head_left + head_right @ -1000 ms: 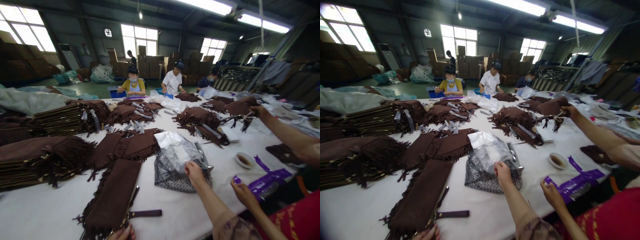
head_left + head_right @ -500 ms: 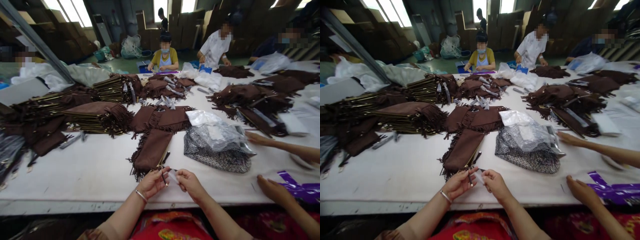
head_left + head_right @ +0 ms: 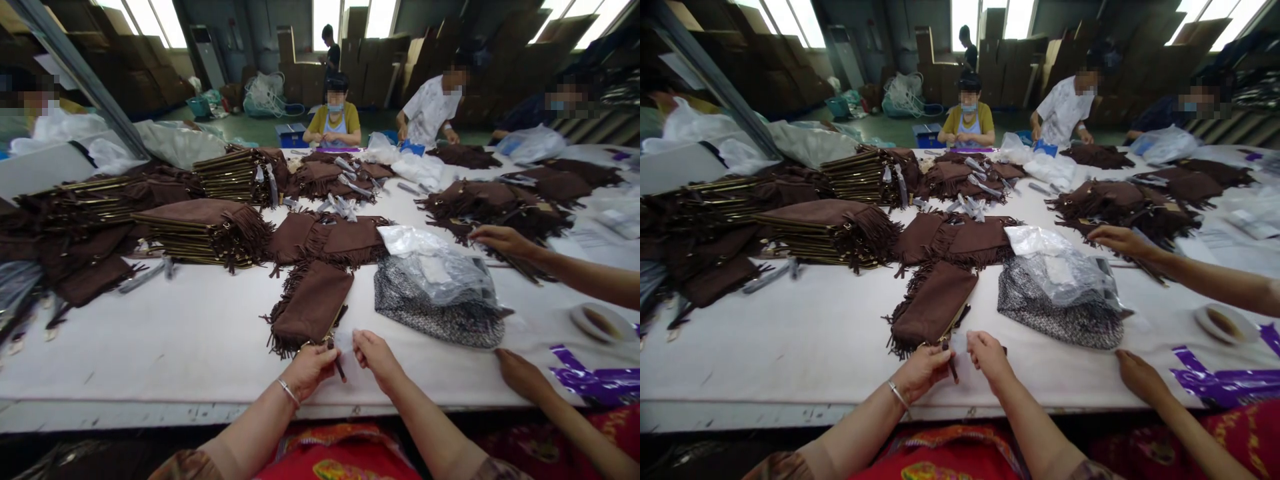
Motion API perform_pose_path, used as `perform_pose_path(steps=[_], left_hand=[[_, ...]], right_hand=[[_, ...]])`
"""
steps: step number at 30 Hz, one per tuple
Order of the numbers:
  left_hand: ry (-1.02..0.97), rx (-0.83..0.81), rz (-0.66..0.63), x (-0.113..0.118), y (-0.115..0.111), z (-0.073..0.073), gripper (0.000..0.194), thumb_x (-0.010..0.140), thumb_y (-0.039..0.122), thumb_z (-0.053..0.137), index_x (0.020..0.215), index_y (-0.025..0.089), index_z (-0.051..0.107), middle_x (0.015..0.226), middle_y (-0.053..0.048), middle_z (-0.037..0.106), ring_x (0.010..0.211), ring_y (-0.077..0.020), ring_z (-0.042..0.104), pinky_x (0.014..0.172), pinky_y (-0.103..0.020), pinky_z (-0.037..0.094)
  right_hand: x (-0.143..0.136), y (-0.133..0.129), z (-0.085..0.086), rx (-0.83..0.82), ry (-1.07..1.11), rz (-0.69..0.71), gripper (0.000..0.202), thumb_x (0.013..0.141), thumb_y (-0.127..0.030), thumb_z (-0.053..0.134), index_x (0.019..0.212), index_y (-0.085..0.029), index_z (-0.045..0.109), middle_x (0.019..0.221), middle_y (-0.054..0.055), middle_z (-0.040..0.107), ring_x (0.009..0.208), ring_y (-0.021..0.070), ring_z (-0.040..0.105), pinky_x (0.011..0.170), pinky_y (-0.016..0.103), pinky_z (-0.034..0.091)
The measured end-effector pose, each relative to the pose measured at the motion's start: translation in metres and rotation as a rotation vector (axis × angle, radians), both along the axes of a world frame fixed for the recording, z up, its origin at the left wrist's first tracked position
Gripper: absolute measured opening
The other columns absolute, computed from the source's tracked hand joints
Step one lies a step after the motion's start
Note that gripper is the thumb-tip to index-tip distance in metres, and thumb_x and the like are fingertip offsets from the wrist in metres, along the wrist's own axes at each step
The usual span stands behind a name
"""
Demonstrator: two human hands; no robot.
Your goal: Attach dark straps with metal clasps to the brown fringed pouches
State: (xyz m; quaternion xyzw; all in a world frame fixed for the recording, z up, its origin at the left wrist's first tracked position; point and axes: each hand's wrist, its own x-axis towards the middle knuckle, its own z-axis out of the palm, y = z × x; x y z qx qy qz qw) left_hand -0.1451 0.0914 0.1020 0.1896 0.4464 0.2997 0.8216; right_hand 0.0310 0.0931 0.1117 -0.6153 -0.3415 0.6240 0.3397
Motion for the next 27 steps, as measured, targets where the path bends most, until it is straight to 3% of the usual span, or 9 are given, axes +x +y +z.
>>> perform_pose_path(steps=[3,9,15,21,24,27], left_hand=[[0.043,-0.024,-0.003,-0.003,-0.002,-0.006,0.036,0.06,0.039,0.083,0.08,0.011,0.071,0.08,-0.006,0.066,0.074,-0.0143,0.06,0.075,-0.03,0.046],[0.12,-0.032,-0.047,-0.008,-0.006,-0.018,0.037,0.059,0.04,0.083,0.078,0.011,0.07,0.08,-0.006,0.067,0.074,-0.0152,0.061,0.075,-0.032,0.047],[0.012,-0.042,-0.028,-0.02,0.001,-0.007,0.034,0.064,0.037,0.08,0.087,0.014,0.072,0.094,-0.009,0.069,0.092,-0.018,0.062,0.083,-0.031,0.046],[0.082,0.0,-0.006,-0.012,0.002,-0.002,0.034,0.061,0.037,0.082,0.081,0.012,0.073,0.084,-0.008,0.068,0.08,-0.0158,0.061,0.08,-0.032,0.049],[0.165,0.05,0.017,-0.008,0.004,-0.001,0.038,0.059,0.042,0.082,0.078,0.01,0.073,0.078,-0.008,0.067,0.076,-0.0162,0.061,0.077,-0.033,0.051],[0.245,0.08,-0.002,-0.012,0.01,-0.002,0.044,0.056,0.048,0.081,0.076,0.01,0.074,0.078,-0.008,0.068,0.075,-0.0175,0.061,0.079,-0.034,0.052]], right_hand=[[-0.008,-0.016,-0.009,-0.115,0.142,0.01,0.051,0.075,-0.068,0.052,0.074,-0.017,0.056,0.057,-0.004,0.048,0.047,0.0086,0.04,0.045,0.021,0.029],[-0.016,-0.009,-0.012,0.031,-0.195,0.03,0.034,0.069,-0.047,0.061,0.063,-0.013,0.063,0.051,-0.003,0.047,0.049,0.0094,0.037,0.048,0.023,0.027],[-0.015,-0.01,-0.011,0.111,-0.289,-0.006,0.027,0.065,-0.038,0.065,0.054,-0.016,0.056,0.051,-0.003,0.049,0.052,0.0107,0.041,0.052,0.023,0.031],[-0.028,-0.012,-0.015,0.09,-0.255,-0.043,0.032,0.065,-0.042,0.066,0.052,-0.018,0.047,0.049,-0.005,0.043,0.051,0.0099,0.036,0.049,0.023,0.029],[-0.018,-0.008,-0.016,0.099,-0.3,-0.072,0.03,0.068,-0.042,0.061,0.054,-0.017,0.053,0.05,-0.004,0.046,0.051,0.0112,0.039,0.051,0.024,0.031],[0.014,0.001,-0.014,0.165,-0.404,-0.17,0.032,0.07,-0.045,0.059,0.055,-0.017,0.057,0.05,-0.002,0.049,0.053,0.0126,0.043,0.052,0.024,0.034]])
